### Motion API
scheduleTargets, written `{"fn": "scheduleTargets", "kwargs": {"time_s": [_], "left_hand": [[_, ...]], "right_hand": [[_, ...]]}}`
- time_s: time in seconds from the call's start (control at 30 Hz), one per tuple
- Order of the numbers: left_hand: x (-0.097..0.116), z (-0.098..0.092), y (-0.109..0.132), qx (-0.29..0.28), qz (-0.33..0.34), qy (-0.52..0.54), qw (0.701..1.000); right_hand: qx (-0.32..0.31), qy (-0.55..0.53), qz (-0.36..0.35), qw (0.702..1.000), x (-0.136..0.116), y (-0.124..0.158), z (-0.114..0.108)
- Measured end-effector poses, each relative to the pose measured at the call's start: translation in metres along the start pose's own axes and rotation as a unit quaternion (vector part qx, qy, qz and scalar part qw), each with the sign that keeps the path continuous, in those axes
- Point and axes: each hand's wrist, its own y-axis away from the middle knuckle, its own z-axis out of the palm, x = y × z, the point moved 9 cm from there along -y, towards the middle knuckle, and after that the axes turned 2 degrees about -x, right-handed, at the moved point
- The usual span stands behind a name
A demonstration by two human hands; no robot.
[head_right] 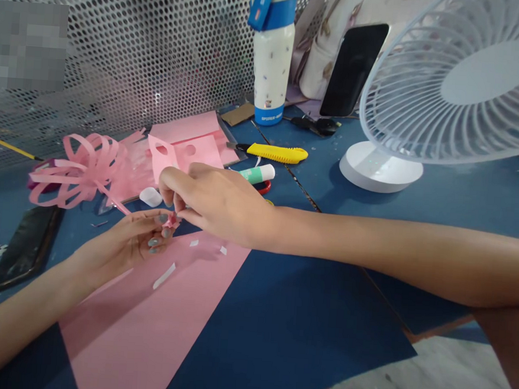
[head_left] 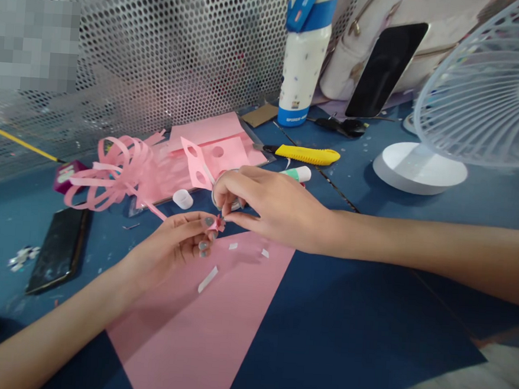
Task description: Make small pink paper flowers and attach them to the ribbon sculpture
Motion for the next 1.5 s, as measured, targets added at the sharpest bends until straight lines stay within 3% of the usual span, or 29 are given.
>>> {"fn": "scheduleTargets", "kwargs": {"time_s": [1.03, 1.5], "left_hand": [[0.0021, -0.0010, 0.0001, 0.004, 0.012, 0.015, 1.000], [0.0005, -0.0007, 0.0005, 0.001, 0.005, 0.009, 1.000]], "right_hand": [[0.020, 0.020, -0.037, 0.999, -0.0039, 0.0006, -0.0048], [0.007, 0.000, -0.020, 1.000, -0.0019, 0.0009, -0.0008]]}}
